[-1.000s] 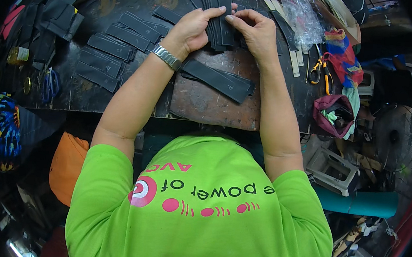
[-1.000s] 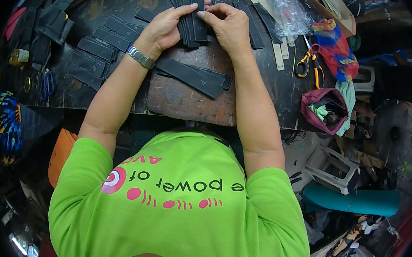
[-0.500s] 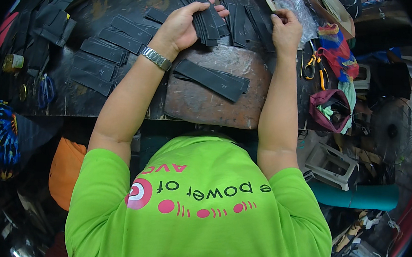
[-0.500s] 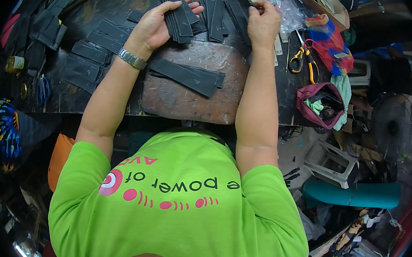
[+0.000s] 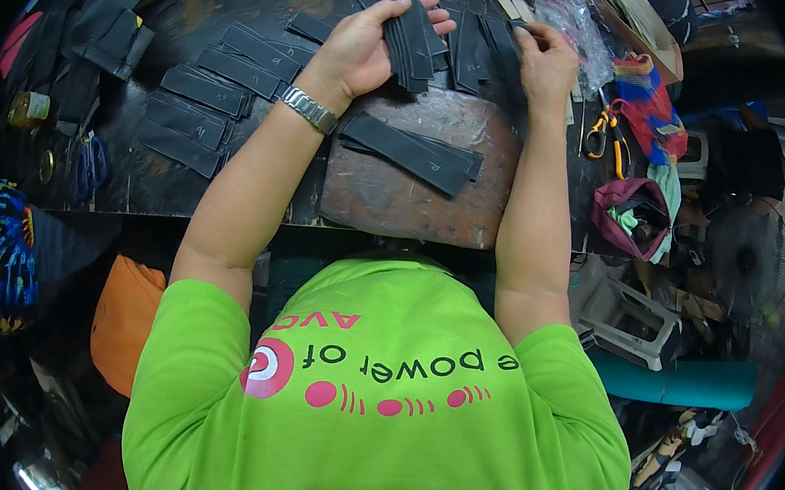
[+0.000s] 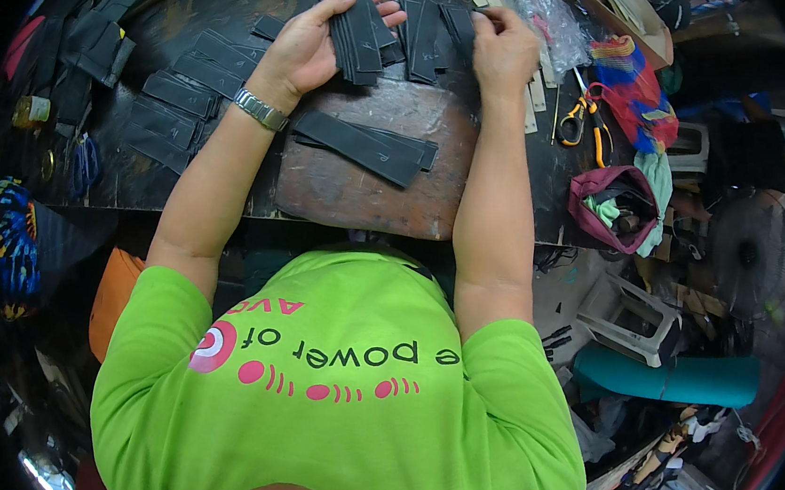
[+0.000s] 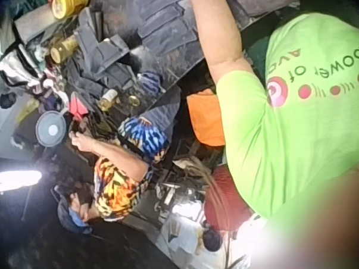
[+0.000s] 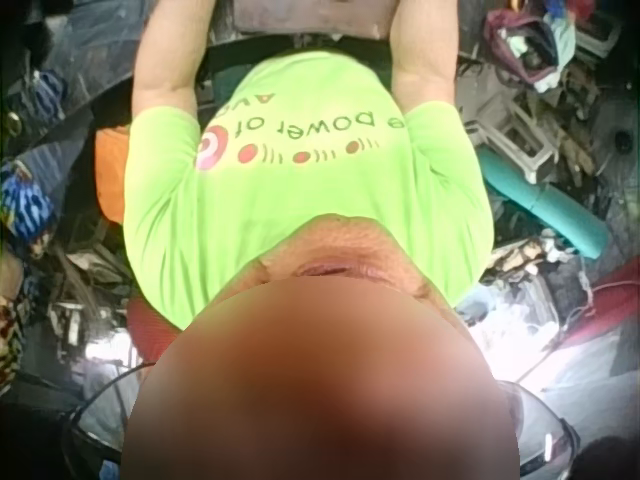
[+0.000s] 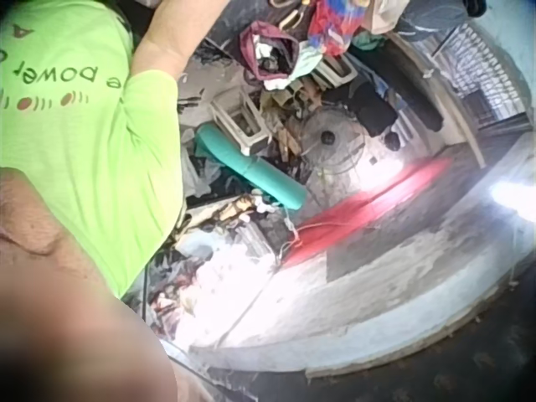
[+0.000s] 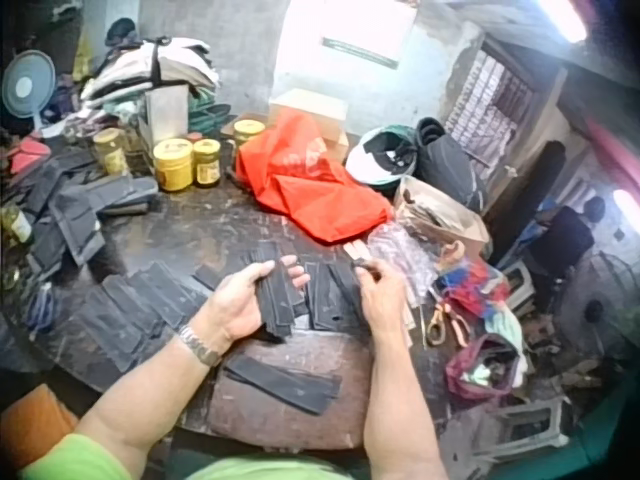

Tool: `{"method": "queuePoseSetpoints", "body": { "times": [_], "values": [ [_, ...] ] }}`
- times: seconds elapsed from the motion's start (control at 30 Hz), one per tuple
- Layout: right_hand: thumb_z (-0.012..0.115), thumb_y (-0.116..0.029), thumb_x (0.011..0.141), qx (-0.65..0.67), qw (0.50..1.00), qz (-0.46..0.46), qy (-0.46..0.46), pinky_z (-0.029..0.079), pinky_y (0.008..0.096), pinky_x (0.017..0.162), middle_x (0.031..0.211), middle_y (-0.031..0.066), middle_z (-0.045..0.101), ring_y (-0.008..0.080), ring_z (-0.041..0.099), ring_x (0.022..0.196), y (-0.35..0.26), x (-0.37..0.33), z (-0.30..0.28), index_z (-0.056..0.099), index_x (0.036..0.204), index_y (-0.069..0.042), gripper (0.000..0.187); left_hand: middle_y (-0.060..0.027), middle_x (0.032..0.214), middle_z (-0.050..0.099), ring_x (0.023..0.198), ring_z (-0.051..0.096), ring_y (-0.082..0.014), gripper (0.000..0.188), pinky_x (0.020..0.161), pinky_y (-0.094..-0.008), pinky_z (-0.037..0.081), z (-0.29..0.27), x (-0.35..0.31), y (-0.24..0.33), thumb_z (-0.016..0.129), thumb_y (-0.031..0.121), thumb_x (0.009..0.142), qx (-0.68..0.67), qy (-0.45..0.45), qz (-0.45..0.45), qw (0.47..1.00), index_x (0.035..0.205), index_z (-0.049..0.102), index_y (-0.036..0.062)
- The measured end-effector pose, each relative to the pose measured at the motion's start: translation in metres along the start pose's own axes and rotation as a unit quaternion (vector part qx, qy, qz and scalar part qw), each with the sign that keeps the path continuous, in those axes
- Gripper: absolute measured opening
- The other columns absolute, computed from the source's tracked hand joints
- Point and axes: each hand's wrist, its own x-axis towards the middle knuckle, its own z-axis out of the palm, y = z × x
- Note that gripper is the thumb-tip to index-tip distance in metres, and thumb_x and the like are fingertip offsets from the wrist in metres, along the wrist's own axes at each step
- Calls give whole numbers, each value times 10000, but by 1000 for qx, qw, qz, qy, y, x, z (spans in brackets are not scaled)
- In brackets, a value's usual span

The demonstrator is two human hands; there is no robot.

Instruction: The person unpacks a bundle of black leather straps from a plastic bag and repeatedly picks up individual straps, aligns them, and places them into a growing stack on the table. The person continues this repetitive sorting and stacking process throughout the clip.

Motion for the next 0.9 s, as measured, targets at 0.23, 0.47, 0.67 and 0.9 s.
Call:
{"method": "queuePoseSetpoints", "body": {
  "times": [0.23, 0.47, 0.67, 0.9],
  "values": [
    [766, -191, 837, 238, 950, -35, -197, 485, 201, 695, 854, 14, 705, 57, 612, 768, -57, -47, 22, 736, 971, -14, 224, -163, 1263, 594, 1156, 603, -243, 380, 968, -348, 532, -6, 2, -4, 471, 210, 1019, 53, -5, -1, 999, 1322, 524, -14],
    [795, -128, 771, 271, 945, -11, -180, 514, 235, 710, 844, 54, 696, 101, 632, 751, -59, -52, 31, 705, 948, -1, 235, -105, 1232, 626, 1080, 636, -192, 330, 919, -338, 553, -4, 3, -9, 521, 196, 1006, 80, 3, 30, 996, 1280, 582, 23],
    [780, -71, 788, 222, 962, -51, -152, 501, 209, 763, 846, 11, 672, 65, 606, 797, -55, -52, 33, 684, 903, -11, 162, -108, 1097, 682, 953, 682, -192, 248, 837, -320, 581, -3, 4, -10, 575, 136, 973, 35, 23, 22, 999, 1175, 632, 3],
    [741, 0, 799, 354, 922, -33, -152, 488, 218, 794, 889, 28, 678, 78, 615, 863, -58, -49, 33, 660, 868, -13, 107, -118, 1106, 679, 947, 684, -189, 240, 833, -301, 575, -5, 5, -11, 562, 137, 980, 11, 24, 3, 1000, 1152, 633, -14]
  ]
}}
